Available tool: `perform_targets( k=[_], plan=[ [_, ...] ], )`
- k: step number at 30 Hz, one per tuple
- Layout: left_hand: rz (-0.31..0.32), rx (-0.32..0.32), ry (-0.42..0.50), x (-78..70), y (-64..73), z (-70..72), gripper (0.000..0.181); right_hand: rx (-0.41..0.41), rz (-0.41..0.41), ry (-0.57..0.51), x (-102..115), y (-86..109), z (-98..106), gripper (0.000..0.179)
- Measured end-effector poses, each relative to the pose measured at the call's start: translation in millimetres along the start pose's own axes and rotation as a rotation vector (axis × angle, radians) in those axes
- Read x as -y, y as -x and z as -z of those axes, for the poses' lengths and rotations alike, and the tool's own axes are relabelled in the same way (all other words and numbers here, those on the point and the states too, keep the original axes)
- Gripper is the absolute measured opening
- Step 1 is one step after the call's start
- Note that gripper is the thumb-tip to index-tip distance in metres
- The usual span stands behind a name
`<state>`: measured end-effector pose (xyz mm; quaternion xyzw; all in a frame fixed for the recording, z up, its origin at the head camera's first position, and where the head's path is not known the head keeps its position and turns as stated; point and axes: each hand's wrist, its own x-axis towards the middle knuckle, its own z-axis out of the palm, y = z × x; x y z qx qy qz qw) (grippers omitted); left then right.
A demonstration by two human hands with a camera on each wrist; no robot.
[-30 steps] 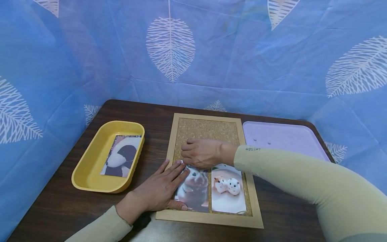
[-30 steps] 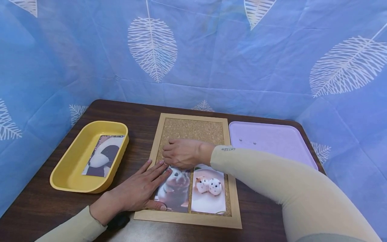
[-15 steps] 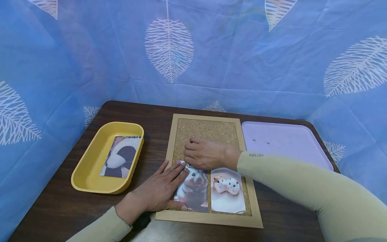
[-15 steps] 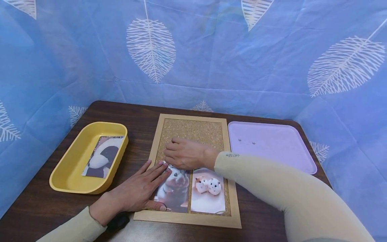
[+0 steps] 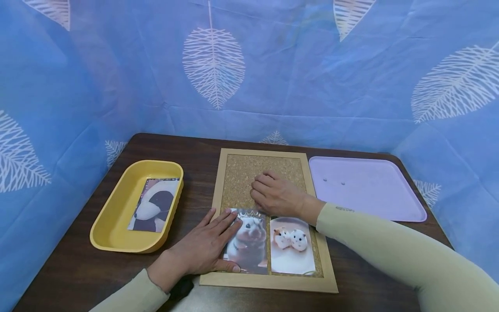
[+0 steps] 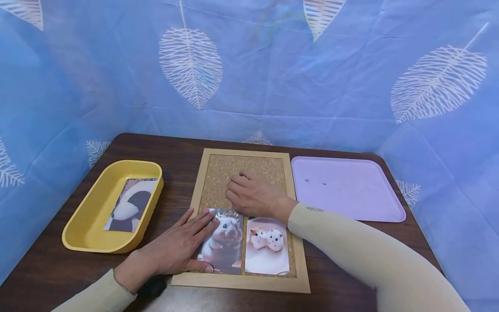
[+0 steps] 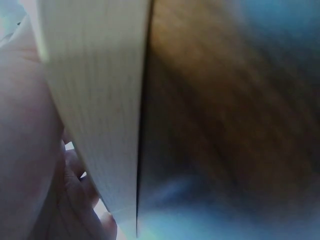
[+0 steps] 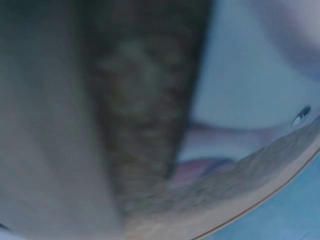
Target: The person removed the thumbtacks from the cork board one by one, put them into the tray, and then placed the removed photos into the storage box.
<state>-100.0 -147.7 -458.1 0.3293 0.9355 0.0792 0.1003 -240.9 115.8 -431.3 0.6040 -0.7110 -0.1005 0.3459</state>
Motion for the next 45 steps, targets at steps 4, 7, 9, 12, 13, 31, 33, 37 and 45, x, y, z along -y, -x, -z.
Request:
perform_targets(
  k=[4,7,9,12,13,31,33,37,45],
  plan=[
    [0.001,-0.005,-0.004,-0.4,-1.2,-1.5,0.109,-0.059,-0.112,0.021,-5,12.3,3,0.029],
    [0.006,-0.012,-0.007,-0.2,0.2,-2.8,0.110,-0.110,-0.178,0.039,-10,21.6,5,0.027],
    [0.011,-0.014,-0.001,-0.2,2.0,-3.2,0.111,-0.145,-0.211,0.043,-13,27.8,6,0.025],
    [0.020,-0.012,0.012,-0.1,4.3,-3.4,0.111,-0.203,-0.251,0.051,-18,37.6,7,0.022],
    [0.023,-0.010,0.017,-0.1,5.0,-3.4,0.111,-0.219,-0.264,0.052,-20,41.3,8,0.021],
    [0.021,0.003,0.057,-5.2,-1.9,-4.9,0.110,-0.167,-0.557,0.191,-43,139.9,33,0.019],
    [0.023,0.005,0.057,-5.4,-1.7,-4.6,0.109,-0.133,-0.574,0.204,-44,148.5,35,0.022],
    [0.023,0.001,0.055,-5.8,-1.3,-4.0,0.109,-0.037,-0.602,0.230,-45,161.8,36,0.028],
    [0.027,0.004,0.054,-5.5,-2.5,-5.0,0.110,0.117,-0.658,0.249,-45,179.5,37,0.032]
  ],
)
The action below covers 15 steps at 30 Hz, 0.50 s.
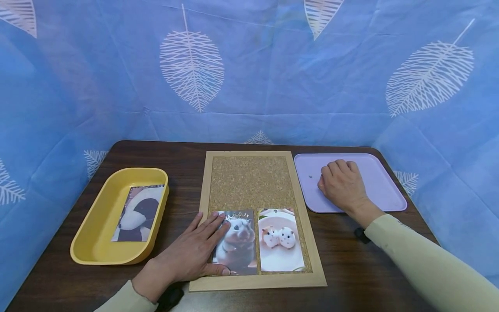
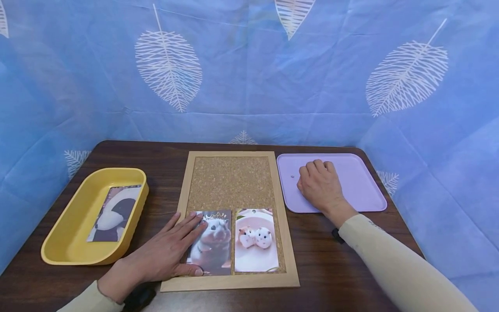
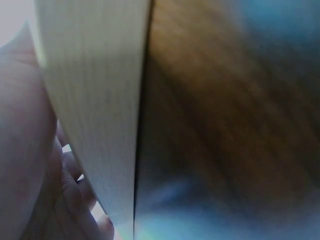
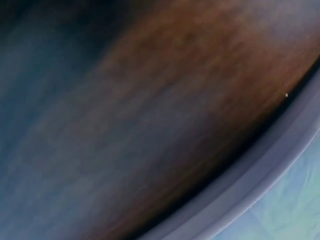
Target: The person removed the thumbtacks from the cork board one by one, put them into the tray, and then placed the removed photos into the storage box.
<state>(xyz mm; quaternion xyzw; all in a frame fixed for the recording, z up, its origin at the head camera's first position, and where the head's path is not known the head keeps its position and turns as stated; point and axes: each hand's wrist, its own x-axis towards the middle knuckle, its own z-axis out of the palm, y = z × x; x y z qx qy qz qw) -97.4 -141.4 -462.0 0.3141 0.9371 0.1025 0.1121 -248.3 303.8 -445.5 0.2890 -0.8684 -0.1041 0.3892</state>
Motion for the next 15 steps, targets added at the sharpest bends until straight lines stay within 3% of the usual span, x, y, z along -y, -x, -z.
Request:
perform_targets(
  k=[10,15],
  plan=[
    [-0.001,-0.002,0.003,-0.1,0.4,-0.3,0.110,0.207,-0.028,0.070,-0.6,8.6,-0.8,0.027],
    [0.000,-0.004,0.006,0.2,0.8,-0.1,0.110,0.250,-0.036,0.065,0.5,9.1,-0.9,0.026]
  ],
)
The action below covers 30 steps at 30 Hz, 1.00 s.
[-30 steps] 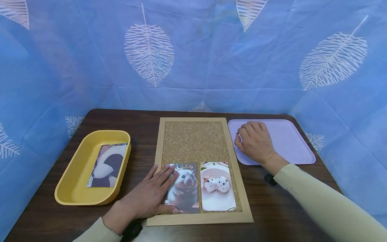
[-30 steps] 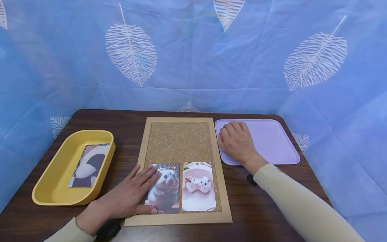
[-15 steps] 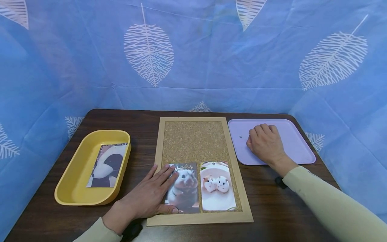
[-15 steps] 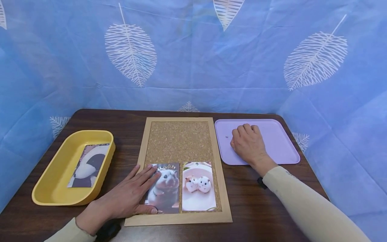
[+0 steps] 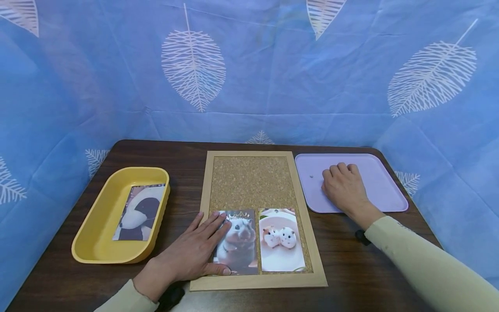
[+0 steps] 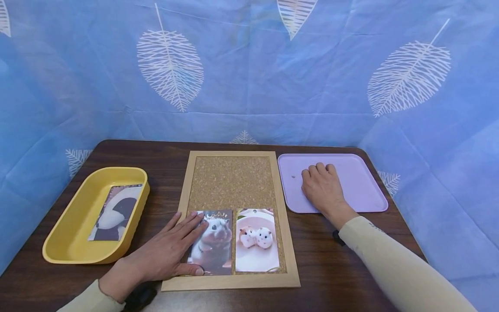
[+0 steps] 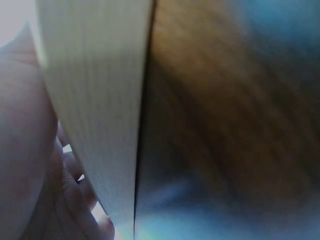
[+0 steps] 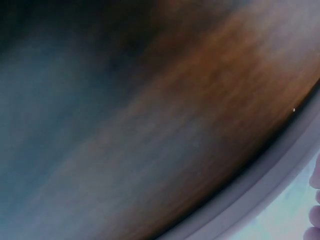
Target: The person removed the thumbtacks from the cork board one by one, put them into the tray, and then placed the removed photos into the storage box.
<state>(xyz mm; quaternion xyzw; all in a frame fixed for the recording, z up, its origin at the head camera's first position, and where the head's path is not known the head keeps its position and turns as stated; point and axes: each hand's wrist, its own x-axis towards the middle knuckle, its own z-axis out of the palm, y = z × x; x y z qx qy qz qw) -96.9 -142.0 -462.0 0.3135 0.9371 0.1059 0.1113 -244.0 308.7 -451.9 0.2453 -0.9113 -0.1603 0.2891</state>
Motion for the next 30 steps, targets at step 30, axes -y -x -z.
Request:
perform_targets(
  k=[30],
  plan=[
    [0.010,-0.038,0.071,-5.7,-1.0,14.7,0.094,-0.055,-0.109,-0.291,50,-10.3,32,0.025]
  ],
)
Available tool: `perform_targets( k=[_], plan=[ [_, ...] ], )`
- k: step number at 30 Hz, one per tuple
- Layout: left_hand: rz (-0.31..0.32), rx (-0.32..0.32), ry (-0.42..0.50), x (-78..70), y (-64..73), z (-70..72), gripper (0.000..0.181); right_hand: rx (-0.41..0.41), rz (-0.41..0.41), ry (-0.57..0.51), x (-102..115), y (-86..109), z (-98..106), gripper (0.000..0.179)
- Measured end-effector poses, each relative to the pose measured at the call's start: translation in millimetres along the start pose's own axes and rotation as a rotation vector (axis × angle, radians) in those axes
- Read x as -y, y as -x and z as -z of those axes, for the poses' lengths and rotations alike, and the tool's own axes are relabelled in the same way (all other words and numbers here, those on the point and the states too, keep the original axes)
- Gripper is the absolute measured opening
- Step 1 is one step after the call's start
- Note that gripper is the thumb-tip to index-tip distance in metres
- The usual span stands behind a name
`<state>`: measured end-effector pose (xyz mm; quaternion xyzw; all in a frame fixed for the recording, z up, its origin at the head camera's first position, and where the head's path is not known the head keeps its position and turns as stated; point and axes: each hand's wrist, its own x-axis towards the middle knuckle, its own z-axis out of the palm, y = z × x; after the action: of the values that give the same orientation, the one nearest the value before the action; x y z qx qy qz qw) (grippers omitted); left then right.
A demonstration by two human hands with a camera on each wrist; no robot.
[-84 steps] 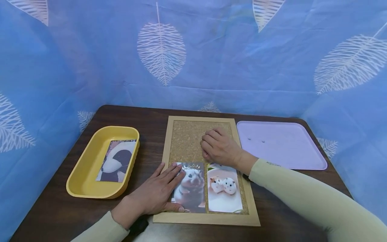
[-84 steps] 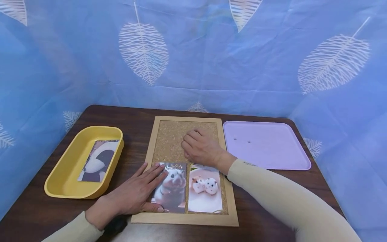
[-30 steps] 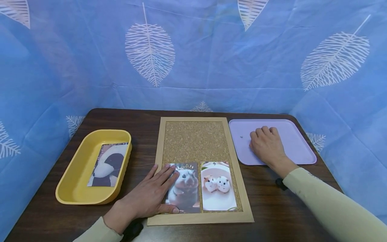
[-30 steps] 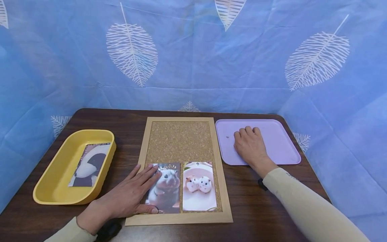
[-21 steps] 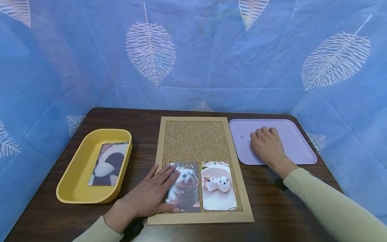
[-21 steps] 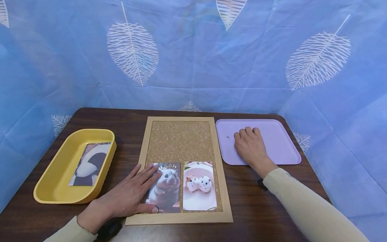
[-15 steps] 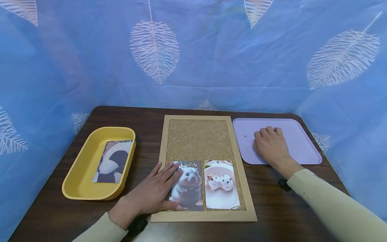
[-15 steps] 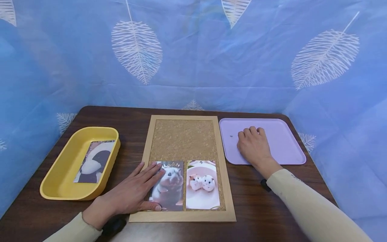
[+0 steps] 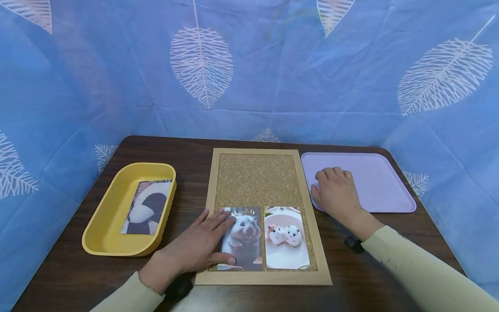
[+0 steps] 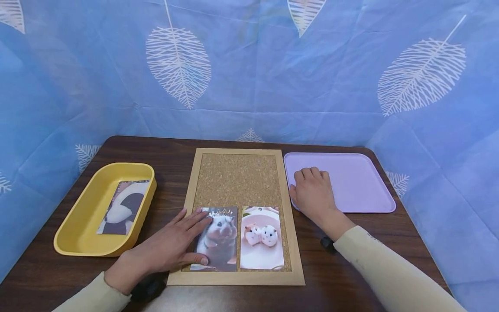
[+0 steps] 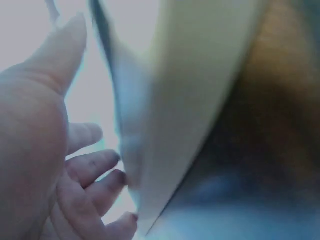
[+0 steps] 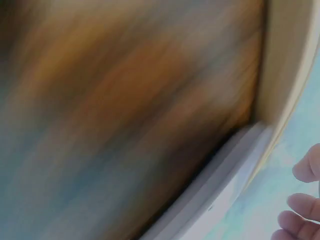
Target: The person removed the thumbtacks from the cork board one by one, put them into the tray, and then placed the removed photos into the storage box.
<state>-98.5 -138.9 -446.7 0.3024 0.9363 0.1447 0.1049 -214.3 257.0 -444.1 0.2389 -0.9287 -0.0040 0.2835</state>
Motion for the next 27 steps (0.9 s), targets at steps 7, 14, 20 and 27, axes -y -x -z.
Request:
perform_targets(
  k=[7,14,20,27],
  plan=[
    [0.112,-0.138,0.132,-0.8,-7.3,11.5,0.052,0.132,0.057,-0.116,50,3.3,11,0.026],
    [0.280,-0.302,0.333,0.4,-13.8,19.3,0.033,0.247,0.142,-0.193,90,8.4,24,0.041],
    [0.412,-0.298,0.754,6.6,-14.5,28.9,0.031,0.297,0.220,-0.236,109,10.6,37,0.051],
    [0.465,-0.124,1.283,15.2,-10.6,39.7,0.042,0.322,0.362,-0.256,125,11.4,42,0.059]
  ],
)
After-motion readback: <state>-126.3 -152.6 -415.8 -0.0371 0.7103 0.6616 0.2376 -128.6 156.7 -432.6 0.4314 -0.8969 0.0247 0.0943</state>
